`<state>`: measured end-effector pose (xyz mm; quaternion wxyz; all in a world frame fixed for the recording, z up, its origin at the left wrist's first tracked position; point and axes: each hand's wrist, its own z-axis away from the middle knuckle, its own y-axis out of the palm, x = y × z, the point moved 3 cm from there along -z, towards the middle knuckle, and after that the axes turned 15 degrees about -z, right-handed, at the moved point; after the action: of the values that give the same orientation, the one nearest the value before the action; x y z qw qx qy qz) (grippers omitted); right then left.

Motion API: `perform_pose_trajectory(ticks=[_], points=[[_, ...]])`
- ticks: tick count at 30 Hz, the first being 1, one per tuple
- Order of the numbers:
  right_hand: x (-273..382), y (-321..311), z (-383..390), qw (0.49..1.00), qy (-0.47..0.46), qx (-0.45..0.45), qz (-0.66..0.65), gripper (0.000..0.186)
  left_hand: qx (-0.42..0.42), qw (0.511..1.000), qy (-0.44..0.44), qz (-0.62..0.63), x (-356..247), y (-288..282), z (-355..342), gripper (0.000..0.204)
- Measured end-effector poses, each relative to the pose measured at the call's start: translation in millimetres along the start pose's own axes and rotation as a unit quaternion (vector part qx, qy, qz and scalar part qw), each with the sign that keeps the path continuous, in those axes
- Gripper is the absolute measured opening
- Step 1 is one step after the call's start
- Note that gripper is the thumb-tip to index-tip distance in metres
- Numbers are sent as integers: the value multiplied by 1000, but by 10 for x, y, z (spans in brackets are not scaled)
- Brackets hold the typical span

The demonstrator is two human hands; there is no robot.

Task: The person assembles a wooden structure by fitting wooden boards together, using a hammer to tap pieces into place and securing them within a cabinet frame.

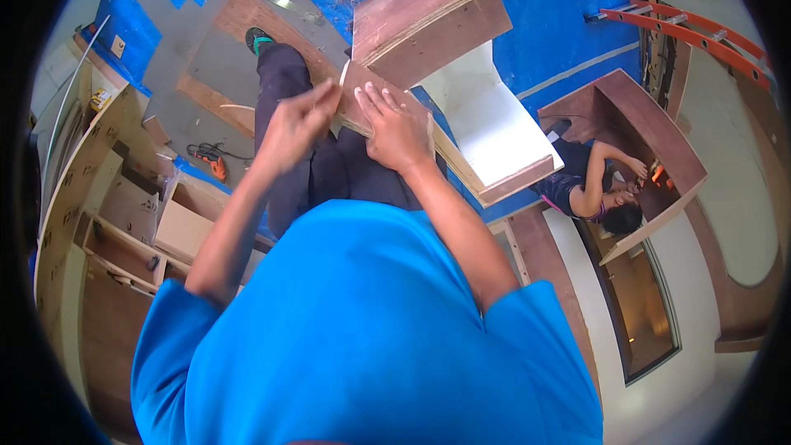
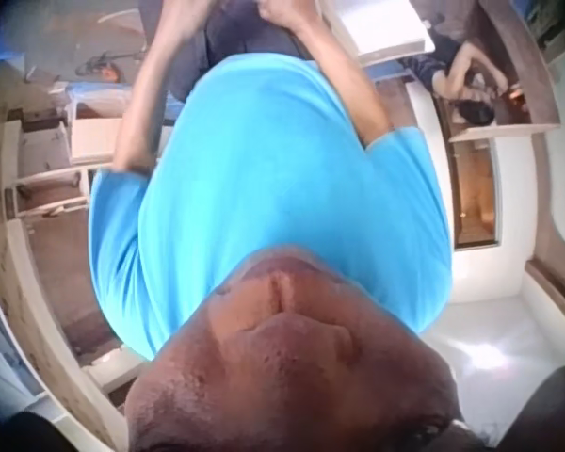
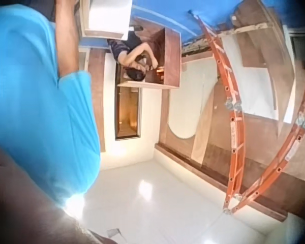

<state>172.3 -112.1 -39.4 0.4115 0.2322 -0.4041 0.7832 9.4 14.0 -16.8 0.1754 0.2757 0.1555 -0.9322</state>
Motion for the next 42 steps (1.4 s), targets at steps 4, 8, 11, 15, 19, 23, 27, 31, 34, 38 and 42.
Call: perform_pose_trajectory(ticks=[4,8,11,15,19,23,27,31,34,38,42], points=[[-32,42,38,1000,-11,-6,15,85,-36,999,22,17,15,50,54,53],[94,-8,82,1000,-20,-14,5,83,-68,997,-1,42,527,295,-1251,49],[60,21,114,1000,-28,0,8,85,-42,997,-14,61,587,299,-1142,45],[34,-3,42,1000,-6,-11,8,85,-10,999,-9,35,59,8,59,53],[-8,-10,-7,999,-29,-26,4,83,-53,995,11,80,322,215,-343,51],[44,-51,-16,999,-48,-14,10,83,-42,988,-72,131,486,291,-1229,48],[93,-6,115,999,-36,-24,2,80,-15,995,-16,97,269,98,-483,52],[-3,-9,-5,998,-49,-35,16,82,-20,994,-19,101,-37,51,344,53],[45,-3,54,999,-38,-22,15,82,-100,994,46,0,340,235,-458,51],[42,-7,13,998,-52,-19,33,82,-82,992,-38,90,513,343,-1056,50],[19,28,16,997,-49,-48,27,81,-65,997,40,0,438,210,-306,51]])
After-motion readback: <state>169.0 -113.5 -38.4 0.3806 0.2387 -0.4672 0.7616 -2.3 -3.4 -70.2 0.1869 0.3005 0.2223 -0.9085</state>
